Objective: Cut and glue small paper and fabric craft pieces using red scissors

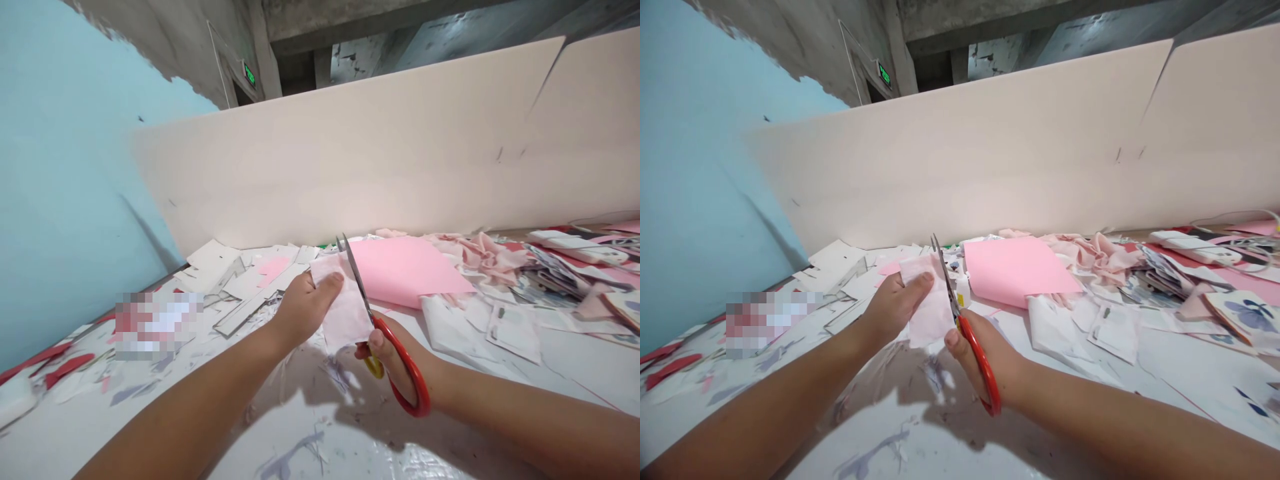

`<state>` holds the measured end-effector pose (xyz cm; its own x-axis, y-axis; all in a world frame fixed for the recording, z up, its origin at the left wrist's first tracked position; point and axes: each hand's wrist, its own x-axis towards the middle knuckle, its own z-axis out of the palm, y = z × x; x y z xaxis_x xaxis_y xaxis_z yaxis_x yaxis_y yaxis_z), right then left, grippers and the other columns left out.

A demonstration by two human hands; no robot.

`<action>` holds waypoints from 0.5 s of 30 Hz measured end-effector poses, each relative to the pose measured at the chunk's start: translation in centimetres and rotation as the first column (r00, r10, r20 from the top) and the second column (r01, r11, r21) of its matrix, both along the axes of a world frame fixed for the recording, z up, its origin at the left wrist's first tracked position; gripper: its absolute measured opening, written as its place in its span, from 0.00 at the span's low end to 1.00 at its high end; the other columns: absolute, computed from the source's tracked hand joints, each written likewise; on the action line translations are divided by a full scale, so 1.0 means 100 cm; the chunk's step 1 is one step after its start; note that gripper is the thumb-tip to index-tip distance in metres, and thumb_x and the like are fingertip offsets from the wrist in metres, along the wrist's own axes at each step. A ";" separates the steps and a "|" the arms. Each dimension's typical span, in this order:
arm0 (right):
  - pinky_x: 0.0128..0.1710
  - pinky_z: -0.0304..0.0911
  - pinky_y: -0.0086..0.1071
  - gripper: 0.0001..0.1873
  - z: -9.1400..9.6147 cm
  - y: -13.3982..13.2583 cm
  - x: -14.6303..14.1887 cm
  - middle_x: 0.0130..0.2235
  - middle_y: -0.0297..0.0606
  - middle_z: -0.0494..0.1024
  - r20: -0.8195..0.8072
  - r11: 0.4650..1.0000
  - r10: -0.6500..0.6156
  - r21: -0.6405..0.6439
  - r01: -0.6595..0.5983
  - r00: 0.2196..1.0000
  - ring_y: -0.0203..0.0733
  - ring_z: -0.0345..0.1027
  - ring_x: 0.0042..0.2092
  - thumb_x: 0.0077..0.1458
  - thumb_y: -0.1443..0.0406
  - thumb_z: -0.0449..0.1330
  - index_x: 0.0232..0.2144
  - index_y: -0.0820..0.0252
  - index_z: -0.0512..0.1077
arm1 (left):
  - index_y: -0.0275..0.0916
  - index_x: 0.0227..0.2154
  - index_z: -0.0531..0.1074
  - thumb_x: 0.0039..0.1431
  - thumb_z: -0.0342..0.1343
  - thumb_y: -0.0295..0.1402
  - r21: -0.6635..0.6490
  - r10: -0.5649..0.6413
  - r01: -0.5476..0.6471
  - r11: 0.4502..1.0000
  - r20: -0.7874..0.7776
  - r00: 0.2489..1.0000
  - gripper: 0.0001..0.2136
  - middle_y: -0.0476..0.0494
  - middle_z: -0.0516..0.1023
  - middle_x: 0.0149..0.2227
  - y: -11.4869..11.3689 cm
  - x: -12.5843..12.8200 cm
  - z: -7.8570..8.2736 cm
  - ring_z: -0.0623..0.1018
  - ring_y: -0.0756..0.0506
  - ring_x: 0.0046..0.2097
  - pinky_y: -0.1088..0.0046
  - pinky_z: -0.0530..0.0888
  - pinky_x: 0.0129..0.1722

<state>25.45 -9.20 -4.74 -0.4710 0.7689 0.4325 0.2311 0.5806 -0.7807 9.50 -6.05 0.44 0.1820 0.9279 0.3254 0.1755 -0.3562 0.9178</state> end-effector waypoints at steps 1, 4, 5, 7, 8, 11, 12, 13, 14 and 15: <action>0.25 0.56 0.32 0.25 0.000 0.000 0.000 0.26 0.35 0.65 -0.001 1.000 -0.008 0.009 0.008 1.000 0.37 0.58 0.26 0.57 0.46 0.37 0.28 0.59 0.61 | 0.36 0.21 0.67 0.51 0.51 0.45 0.002 -0.001 0.001 1.000 -0.010 1.000 0.16 0.51 0.64 0.17 0.000 0.000 0.000 0.63 0.52 0.21 0.77 0.60 0.20; 0.25 0.57 0.32 0.26 -0.002 -0.001 -0.002 0.25 0.33 0.64 -0.029 1.000 -0.022 -0.009 0.022 0.999 0.37 0.57 0.26 0.56 0.45 0.37 0.26 0.58 0.59 | 0.37 0.19 0.64 0.51 0.50 0.45 0.004 -0.016 0.016 1.000 -0.043 0.999 0.16 0.53 0.61 0.17 -0.001 0.000 0.001 0.61 0.53 0.20 0.77 0.59 0.20; 0.25 0.57 0.32 0.26 -0.002 -0.001 -0.003 0.24 0.33 0.63 -0.039 0.999 -0.024 -0.035 0.022 0.999 0.37 0.57 0.25 0.56 0.45 0.36 0.26 0.58 0.59 | 0.37 0.19 0.62 0.51 0.50 0.46 0.000 -0.025 0.025 1.000 -0.055 0.998 0.16 0.54 0.60 0.17 -0.002 0.000 0.001 0.60 0.53 0.20 0.77 0.59 0.20; 0.24 0.57 0.31 0.26 -0.003 -0.001 -0.003 0.22 0.32 0.62 -0.043 0.997 -0.036 -0.067 0.033 0.998 0.36 0.56 0.24 0.56 0.44 0.35 0.24 0.57 0.58 | 0.38 0.18 0.61 0.52 0.50 0.46 -0.002 -0.040 0.040 0.999 -0.070 0.997 0.17 0.54 0.59 0.17 -0.004 0.000 0.001 0.60 0.53 0.20 0.78 0.59 0.20; 0.24 0.56 0.31 0.26 -0.003 -0.001 -0.003 0.21 0.32 0.62 -0.035 0.997 -0.046 -0.067 0.043 0.998 0.36 0.55 0.23 0.56 0.45 0.35 0.24 0.57 0.57 | 0.38 0.18 0.61 0.52 0.49 0.46 0.002 -0.044 0.044 0.999 -0.073 0.996 0.17 0.54 0.59 0.17 -0.004 0.001 0.001 0.59 0.54 0.20 0.78 0.59 0.20; 0.23 0.53 0.31 0.25 -0.001 -0.001 -0.003 0.20 0.31 0.61 0.001 0.996 -0.091 -0.012 0.091 0.996 0.36 0.54 0.22 0.57 0.46 0.35 0.23 0.57 0.56 | 0.38 0.18 0.62 0.52 0.49 0.45 0.025 -0.036 0.038 0.999 -0.075 0.997 0.17 0.55 0.58 0.17 -0.006 0.002 0.000 0.58 0.54 0.20 0.78 0.59 0.21; 0.22 0.52 0.31 0.25 0.000 -0.001 -0.003 0.20 0.31 0.61 0.008 0.995 -0.102 -0.001 0.102 0.995 0.36 0.53 0.23 0.57 0.47 0.35 0.23 0.57 0.56 | 0.38 0.18 0.63 0.52 0.49 0.45 0.030 -0.033 0.035 0.999 -0.075 0.997 0.16 0.55 0.59 0.17 -0.006 0.002 0.000 0.58 0.54 0.20 0.78 0.60 0.21; 0.22 0.52 0.30 0.24 0.000 -0.001 -0.003 0.20 0.31 0.61 0.014 0.994 -0.109 0.003 0.109 0.994 0.35 0.53 0.23 0.58 0.48 0.35 0.24 0.57 0.56 | 0.37 0.19 0.63 0.52 0.49 0.45 0.032 -0.029 0.031 0.999 -0.074 0.997 0.16 0.55 0.59 0.17 -0.006 0.002 0.000 0.58 0.54 0.20 0.78 0.60 0.21; 0.22 0.51 0.30 0.24 0.001 -0.001 -0.003 0.20 0.31 0.60 0.018 0.994 -0.109 0.004 0.109 0.994 0.35 0.52 0.22 0.58 0.48 0.35 0.24 0.57 0.56 | 0.37 0.19 0.64 0.52 0.49 0.45 0.033 -0.027 0.030 0.999 -0.071 0.997 0.16 0.54 0.60 0.17 -0.007 0.002 -0.001 0.59 0.54 0.21 0.78 0.60 0.21; 0.22 0.51 0.30 0.24 0.001 -0.001 -0.003 0.20 0.31 0.60 0.022 0.994 -0.107 0.003 0.107 0.994 0.35 0.52 0.23 0.58 0.48 0.35 0.24 0.57 0.57 | 0.37 0.19 0.64 0.52 0.49 0.45 0.033 -0.030 0.032 0.999 -0.069 0.997 0.16 0.54 0.61 0.18 -0.006 0.002 -0.001 0.60 0.53 0.21 0.78 0.60 0.22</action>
<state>25.17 -9.26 -4.61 -0.3956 0.8148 0.4238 0.3094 0.5527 -0.7738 9.75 -6.70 0.38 0.2335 0.9101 0.3423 0.2262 -0.3932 0.8912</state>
